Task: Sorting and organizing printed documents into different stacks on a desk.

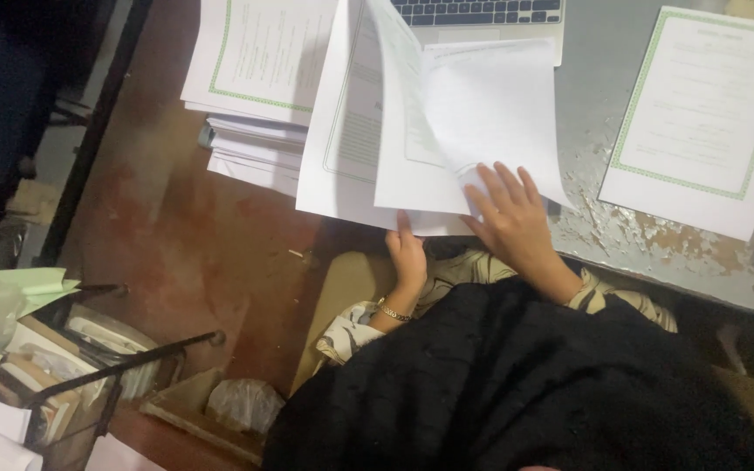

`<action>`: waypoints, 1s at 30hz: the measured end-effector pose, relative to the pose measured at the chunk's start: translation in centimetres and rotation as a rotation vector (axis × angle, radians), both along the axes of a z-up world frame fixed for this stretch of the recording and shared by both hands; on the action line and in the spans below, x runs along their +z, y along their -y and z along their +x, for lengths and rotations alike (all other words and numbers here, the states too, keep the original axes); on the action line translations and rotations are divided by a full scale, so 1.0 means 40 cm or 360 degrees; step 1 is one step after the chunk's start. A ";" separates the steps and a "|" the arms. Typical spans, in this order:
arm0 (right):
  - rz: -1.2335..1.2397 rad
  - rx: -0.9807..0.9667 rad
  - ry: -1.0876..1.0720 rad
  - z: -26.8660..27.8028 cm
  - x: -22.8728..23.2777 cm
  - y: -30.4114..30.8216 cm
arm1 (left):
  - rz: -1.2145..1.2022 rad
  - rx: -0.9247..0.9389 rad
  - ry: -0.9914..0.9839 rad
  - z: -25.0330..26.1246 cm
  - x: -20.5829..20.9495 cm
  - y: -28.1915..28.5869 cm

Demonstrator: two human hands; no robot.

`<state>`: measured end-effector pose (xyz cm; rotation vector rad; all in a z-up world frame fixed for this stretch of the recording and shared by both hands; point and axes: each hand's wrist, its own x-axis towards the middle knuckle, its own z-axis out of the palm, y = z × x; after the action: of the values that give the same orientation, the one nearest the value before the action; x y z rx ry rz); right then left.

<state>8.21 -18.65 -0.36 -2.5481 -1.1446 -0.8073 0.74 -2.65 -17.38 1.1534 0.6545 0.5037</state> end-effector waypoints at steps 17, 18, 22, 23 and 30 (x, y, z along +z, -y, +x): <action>0.0475 -0.0025 -0.0166 0.092 0.038 0.246 | 0.0061 0.0103 -0.0195 -0.004 0.035 -0.028; 0.0534 0.0143 -0.0205 0.086 0.095 0.233 | 0.0107 0.0178 -0.0255 -0.004 0.093 -0.026; 0.0640 0.0180 -0.0323 0.157 0.075 0.278 | 0.0150 0.0298 -0.0125 0.005 0.118 -0.026; 0.0696 0.0072 -0.0303 0.185 0.079 0.288 | 0.0035 0.0295 -0.0111 0.006 0.158 -0.023; 0.1895 -0.0121 -0.0702 0.340 0.209 0.310 | 0.0008 0.0323 -0.0402 0.010 0.154 -0.029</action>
<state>21.81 -31.06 8.01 -1.6045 -0.2416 -0.6001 1.14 -1.49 -11.24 1.1714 0.9962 0.5352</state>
